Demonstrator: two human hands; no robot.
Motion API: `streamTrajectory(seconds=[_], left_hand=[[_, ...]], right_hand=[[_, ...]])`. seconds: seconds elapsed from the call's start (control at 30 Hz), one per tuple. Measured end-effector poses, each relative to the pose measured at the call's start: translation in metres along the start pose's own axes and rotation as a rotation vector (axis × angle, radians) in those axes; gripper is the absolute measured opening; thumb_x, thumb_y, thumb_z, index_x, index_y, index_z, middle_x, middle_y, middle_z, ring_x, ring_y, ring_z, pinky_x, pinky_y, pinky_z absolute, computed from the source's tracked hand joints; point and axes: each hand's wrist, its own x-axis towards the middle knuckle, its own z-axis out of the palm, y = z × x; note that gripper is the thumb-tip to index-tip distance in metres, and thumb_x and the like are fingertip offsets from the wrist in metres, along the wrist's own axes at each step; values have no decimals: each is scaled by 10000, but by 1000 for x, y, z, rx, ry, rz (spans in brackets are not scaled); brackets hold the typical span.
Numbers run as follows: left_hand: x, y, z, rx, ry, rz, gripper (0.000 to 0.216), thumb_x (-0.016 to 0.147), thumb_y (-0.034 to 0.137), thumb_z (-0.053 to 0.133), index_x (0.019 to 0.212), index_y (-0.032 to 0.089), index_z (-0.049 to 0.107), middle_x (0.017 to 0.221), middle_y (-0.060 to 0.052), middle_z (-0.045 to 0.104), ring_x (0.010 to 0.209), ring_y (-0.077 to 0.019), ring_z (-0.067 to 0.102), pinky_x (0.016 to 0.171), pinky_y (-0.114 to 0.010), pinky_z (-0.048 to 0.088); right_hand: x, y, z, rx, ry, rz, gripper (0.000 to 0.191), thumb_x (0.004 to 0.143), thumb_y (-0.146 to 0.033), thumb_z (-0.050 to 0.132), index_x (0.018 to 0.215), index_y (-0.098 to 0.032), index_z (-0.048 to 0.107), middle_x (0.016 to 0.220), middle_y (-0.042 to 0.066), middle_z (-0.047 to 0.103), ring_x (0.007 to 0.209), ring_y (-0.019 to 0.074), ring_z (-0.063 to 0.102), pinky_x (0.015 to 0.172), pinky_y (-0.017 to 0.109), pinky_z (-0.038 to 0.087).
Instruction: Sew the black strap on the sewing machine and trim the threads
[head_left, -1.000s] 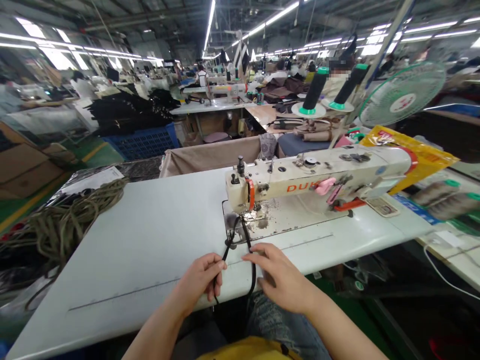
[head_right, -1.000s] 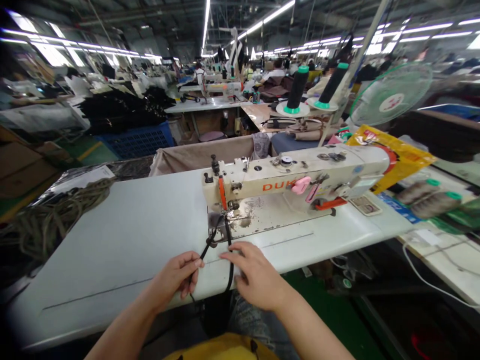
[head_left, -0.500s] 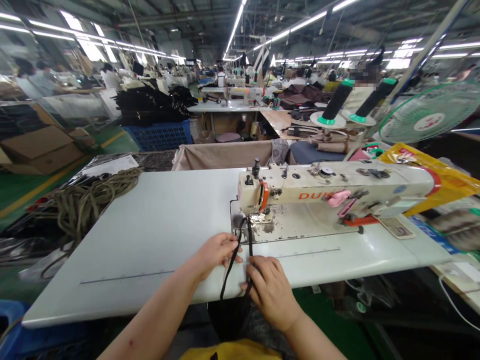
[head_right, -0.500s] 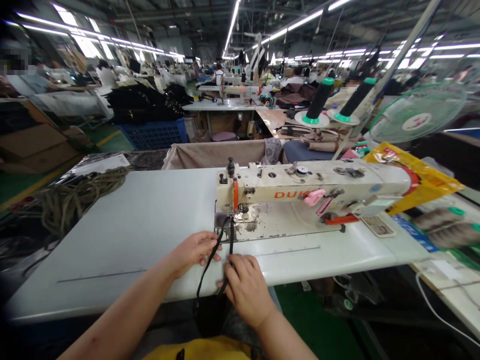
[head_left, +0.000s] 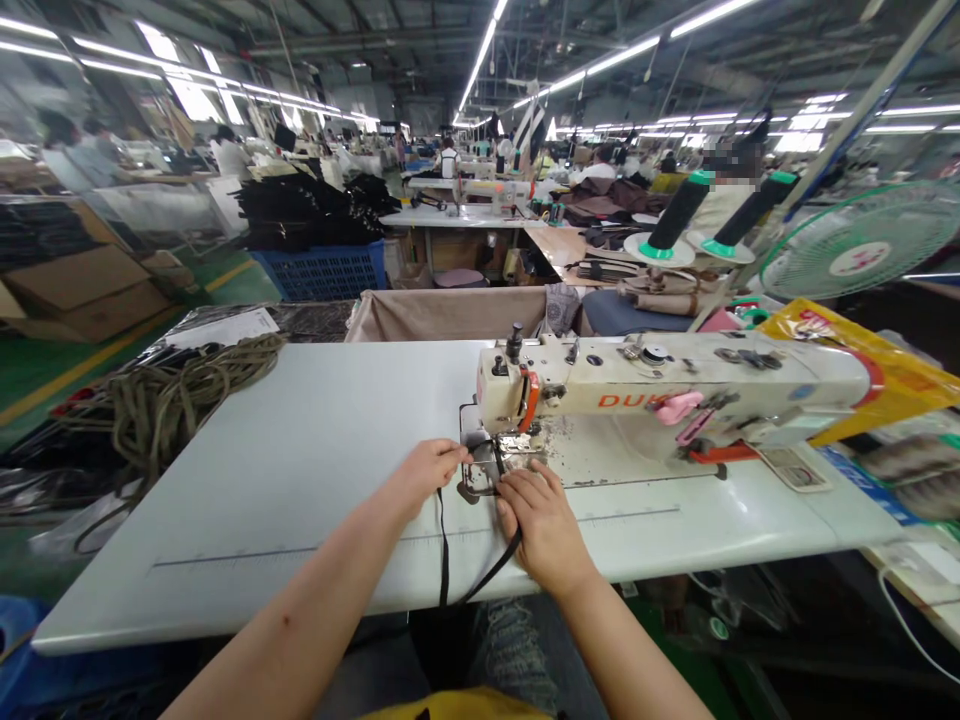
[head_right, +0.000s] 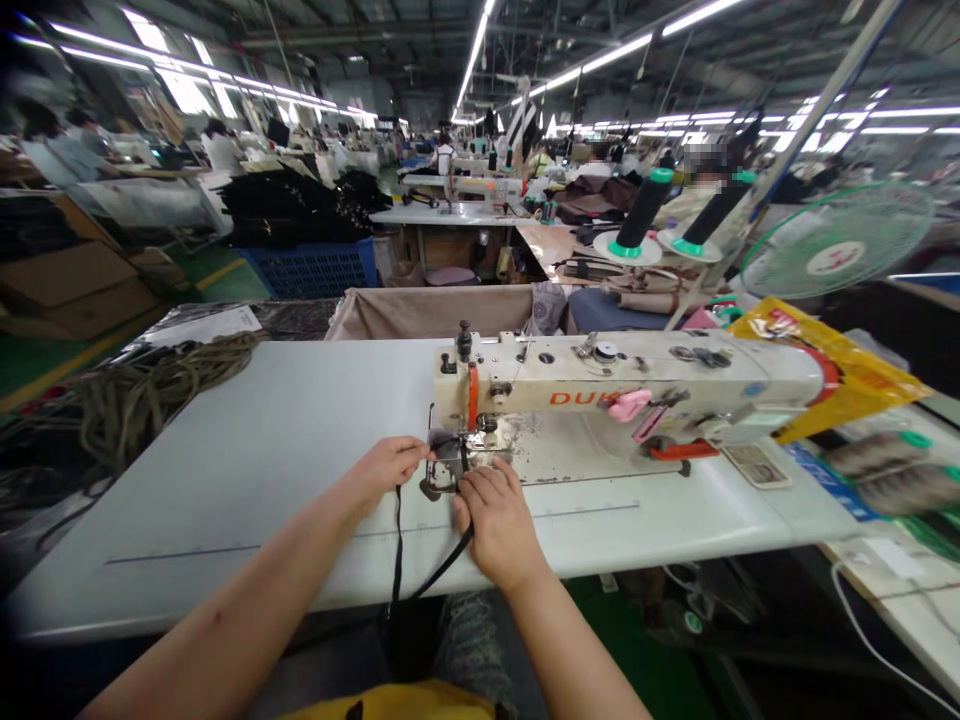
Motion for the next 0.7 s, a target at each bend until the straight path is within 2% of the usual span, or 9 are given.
streamTrajectory(seconds=[0.3, 0.7], left_hand=[[14, 9, -3, -76, 46, 15, 489, 676, 548, 767, 880, 106, 718, 531, 90, 351, 465, -69, 263, 508, -261, 80], [11, 11, -15, -169, 69, 3, 480, 700, 496, 797, 950, 96, 704, 544, 97, 360, 443, -52, 233, 490, -253, 60]], right_hand=[[-4, -5, -7, 13, 10, -12, 229, 1069, -223, 519, 1163, -171, 721, 1136, 98, 768, 1114, 275, 668, 1168, 568, 415], [-3, -2, -2, -36, -44, 34, 313, 1068, -262, 528, 1310, -159, 699, 1305, 137, 723, 1241, 298, 640, 1182, 576, 433]])
